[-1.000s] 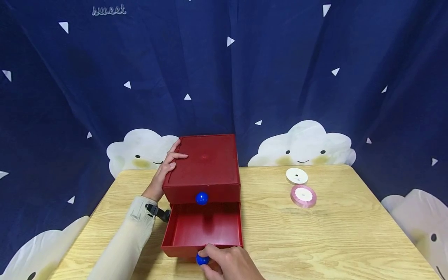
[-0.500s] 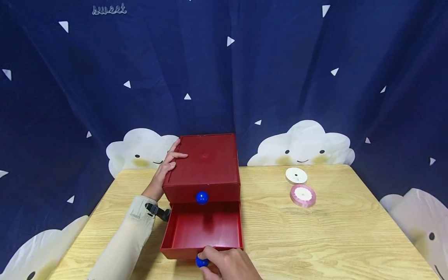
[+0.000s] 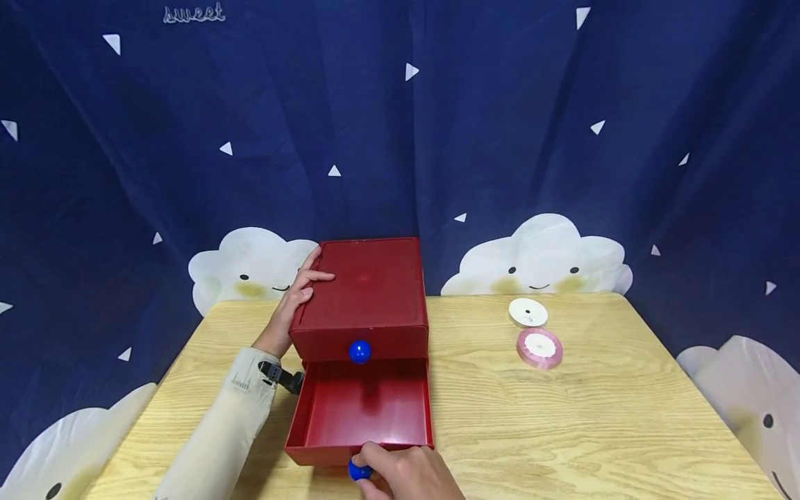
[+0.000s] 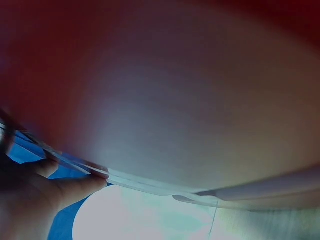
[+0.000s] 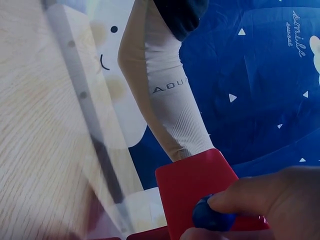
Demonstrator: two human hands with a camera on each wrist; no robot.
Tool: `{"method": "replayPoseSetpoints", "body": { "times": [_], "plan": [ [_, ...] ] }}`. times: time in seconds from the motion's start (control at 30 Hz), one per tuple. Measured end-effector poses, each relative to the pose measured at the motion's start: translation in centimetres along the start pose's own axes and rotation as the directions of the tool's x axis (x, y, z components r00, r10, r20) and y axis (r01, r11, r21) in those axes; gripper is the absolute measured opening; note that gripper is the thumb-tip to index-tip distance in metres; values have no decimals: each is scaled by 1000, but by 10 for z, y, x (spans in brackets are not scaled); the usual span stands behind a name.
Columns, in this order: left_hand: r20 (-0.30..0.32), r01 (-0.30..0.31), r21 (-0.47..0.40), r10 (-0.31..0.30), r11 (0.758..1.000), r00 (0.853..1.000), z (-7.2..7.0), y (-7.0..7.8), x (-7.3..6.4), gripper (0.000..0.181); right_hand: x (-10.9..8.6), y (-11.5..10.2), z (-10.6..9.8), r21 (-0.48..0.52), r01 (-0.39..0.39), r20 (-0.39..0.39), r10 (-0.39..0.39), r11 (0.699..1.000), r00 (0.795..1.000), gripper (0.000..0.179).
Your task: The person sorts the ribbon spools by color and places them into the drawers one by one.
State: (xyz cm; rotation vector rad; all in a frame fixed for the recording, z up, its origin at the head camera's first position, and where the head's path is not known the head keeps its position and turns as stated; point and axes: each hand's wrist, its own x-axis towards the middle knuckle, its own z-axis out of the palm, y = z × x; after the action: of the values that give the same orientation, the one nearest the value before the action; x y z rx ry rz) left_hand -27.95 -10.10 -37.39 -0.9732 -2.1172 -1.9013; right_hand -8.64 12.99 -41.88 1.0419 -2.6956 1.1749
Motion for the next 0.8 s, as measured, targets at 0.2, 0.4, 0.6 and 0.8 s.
{"method": "replayPoseSetpoints", "body": {
  "times": [0.2, 0.4, 0.6, 0.8],
  "plan": [
    [5, -4, -2, 4, 1000, 1000, 2, 3, -1, 40, -2, 0, -1, -52, 21, 0, -21, 998, 1000, 16],
    [0, -14, -3, 14, 1000, 1000, 0, 4, 0, 39, -2, -4, -2, -51, 14, 35, -12, 999, 999, 19],
    [3, -14, -3, 14, 1000, 1000, 1, 5, 1, 39, -3, -5, -4, -32, -7, 57, 9, 999, 998, 19],
    [2, -13, -7, 13, 1000, 1000, 1, 3, 1, 39, -3, -4, -8, -60, 28, 68, -23, 998, 997, 14]
  ]
}}
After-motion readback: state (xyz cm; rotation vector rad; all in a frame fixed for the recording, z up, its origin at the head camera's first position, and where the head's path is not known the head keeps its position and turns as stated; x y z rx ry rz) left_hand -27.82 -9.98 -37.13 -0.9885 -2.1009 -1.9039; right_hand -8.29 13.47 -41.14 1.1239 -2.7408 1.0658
